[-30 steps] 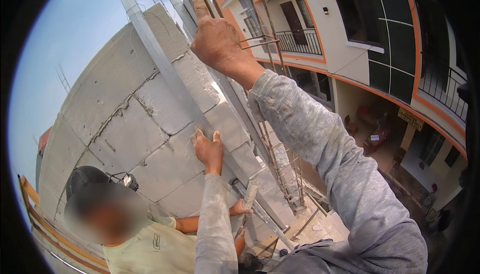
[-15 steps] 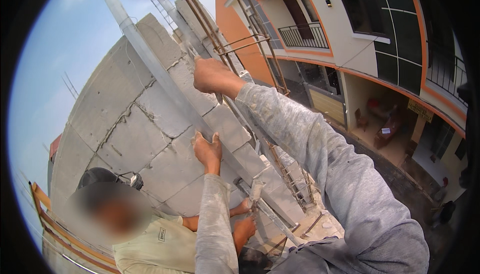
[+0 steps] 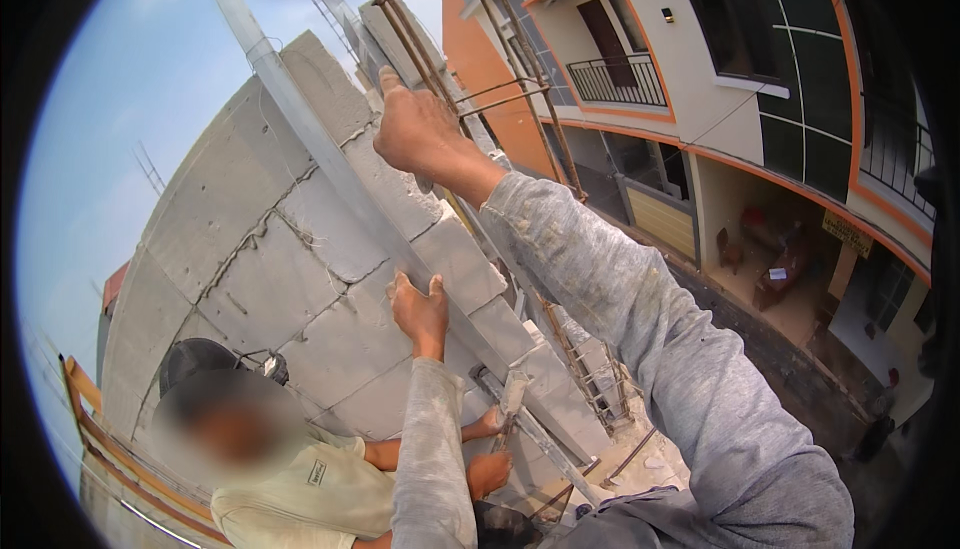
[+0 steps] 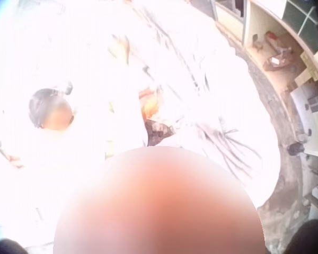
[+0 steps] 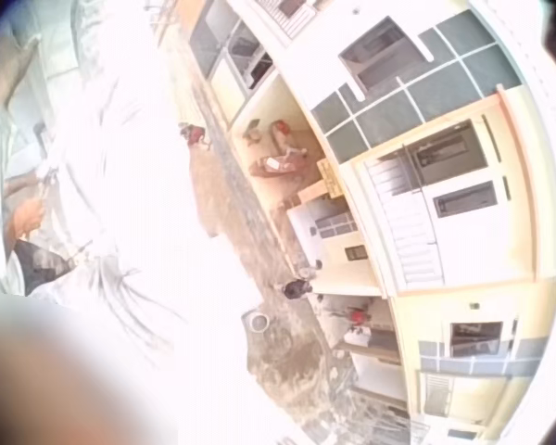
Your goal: The person secures a metal scaffolding frame to a concrete block wall using wire ties. They wrap and twist wire around the frame and wall anchors, then adjust the frame's position with a coworker.
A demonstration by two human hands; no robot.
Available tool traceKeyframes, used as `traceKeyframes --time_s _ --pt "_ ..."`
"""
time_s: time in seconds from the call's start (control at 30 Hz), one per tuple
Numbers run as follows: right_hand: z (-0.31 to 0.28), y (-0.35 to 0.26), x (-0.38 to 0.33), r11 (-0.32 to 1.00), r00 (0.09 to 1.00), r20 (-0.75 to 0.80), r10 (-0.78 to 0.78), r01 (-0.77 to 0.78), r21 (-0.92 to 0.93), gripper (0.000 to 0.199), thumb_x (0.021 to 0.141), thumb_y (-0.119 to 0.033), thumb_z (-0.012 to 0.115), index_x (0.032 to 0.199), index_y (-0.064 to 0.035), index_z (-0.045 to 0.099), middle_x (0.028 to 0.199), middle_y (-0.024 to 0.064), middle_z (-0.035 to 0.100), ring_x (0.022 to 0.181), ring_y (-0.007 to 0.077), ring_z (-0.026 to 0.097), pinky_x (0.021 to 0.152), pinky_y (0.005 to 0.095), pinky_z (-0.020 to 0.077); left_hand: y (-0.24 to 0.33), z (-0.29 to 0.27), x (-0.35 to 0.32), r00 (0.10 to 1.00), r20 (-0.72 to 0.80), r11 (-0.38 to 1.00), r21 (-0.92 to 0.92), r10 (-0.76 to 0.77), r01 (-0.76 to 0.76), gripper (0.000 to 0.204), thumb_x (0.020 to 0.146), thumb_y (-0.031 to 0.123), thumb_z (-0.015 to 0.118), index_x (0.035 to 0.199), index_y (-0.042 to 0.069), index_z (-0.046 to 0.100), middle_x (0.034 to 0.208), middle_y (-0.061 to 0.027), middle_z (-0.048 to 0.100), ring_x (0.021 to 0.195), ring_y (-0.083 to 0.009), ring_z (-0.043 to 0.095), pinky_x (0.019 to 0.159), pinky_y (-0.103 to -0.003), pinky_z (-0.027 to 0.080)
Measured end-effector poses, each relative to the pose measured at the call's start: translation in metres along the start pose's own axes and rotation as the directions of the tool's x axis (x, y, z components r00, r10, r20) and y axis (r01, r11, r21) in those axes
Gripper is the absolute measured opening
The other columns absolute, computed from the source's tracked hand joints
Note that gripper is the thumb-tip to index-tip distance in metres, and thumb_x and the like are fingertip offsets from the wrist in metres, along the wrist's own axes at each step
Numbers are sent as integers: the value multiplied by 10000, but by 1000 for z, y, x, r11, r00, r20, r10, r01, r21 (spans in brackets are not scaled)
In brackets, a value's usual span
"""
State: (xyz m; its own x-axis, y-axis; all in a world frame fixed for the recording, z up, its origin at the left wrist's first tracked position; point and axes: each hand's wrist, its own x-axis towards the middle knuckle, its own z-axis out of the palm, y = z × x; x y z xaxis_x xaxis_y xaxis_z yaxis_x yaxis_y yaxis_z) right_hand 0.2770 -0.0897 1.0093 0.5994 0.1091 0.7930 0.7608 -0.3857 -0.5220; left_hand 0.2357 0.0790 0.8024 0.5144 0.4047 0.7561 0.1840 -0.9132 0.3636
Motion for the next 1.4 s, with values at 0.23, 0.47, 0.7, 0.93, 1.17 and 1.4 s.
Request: traceKeyframes --time_s 0.23,0.47,0.7,0.93,1.17,1.4 --pt "5 10 -15 991 950 292 113 -89 -96 714 801 -9 562 1470 84 333 929 293 696 927 428 698 867 482 539 2 -2 0 999 35 999 21 -42 41 699 789 228 808 1334 -99 516 1246 -289 581 1121 -427 608 954 -445 507" --pt "-15 -25 17 992 982 -144 -121 114 -55 728 814 -8 558 1488 89 301 945 299 693 935 407 705 881 467 544 3 -1 0 998 28 998 -29 -56 56 700 784 232 812 1333 -91 519 1240 -300 575 1094 -434 619 928 -462 518" --pt "-21 -24 31 991 924 368 103 -62 -121 713 867 -61 569 1511 66 290 1072 280 679 1029 381 684 895 434 559 3 -3 -2 999 17 999 -44 -31 31 700 783 219 811 1331 -101 515 1244 -296 570 1100 -432 615 924 -450 518" --pt "-14 -23 28 984 959 258 119 -81 -156 632 888 -66 567 1470 71 363 1112 240 692 1086 356 675 896 432 559 6 -5 -3 996 63 997 -36 -68 70 693 796 218 803 1338 -99 510 1252 -280 569 1106 -423 615 933 -444 517" --pt "-1 -21 13 998 998 -1 56 -56 -41 729 845 -34 572 1497 99 276 1039 281 692 996 390 697 890 462 553 4 -5 -2 999 28 998 -38 -40 41 691 806 219 795 1346 -98 501 1257 -272 567 1097 -421 618 929 -438 517" --pt "-8 -28 30 986 963 230 138 -154 55 658 818 4 532 1442 122 360 868 271 698 805 366 726 797 423 591 7 -6 -3 998 33 996 -70 -49 51 706 803 218 794 1350 -109 490 1259 -280 561 1132 -422 600 955 -446 504"
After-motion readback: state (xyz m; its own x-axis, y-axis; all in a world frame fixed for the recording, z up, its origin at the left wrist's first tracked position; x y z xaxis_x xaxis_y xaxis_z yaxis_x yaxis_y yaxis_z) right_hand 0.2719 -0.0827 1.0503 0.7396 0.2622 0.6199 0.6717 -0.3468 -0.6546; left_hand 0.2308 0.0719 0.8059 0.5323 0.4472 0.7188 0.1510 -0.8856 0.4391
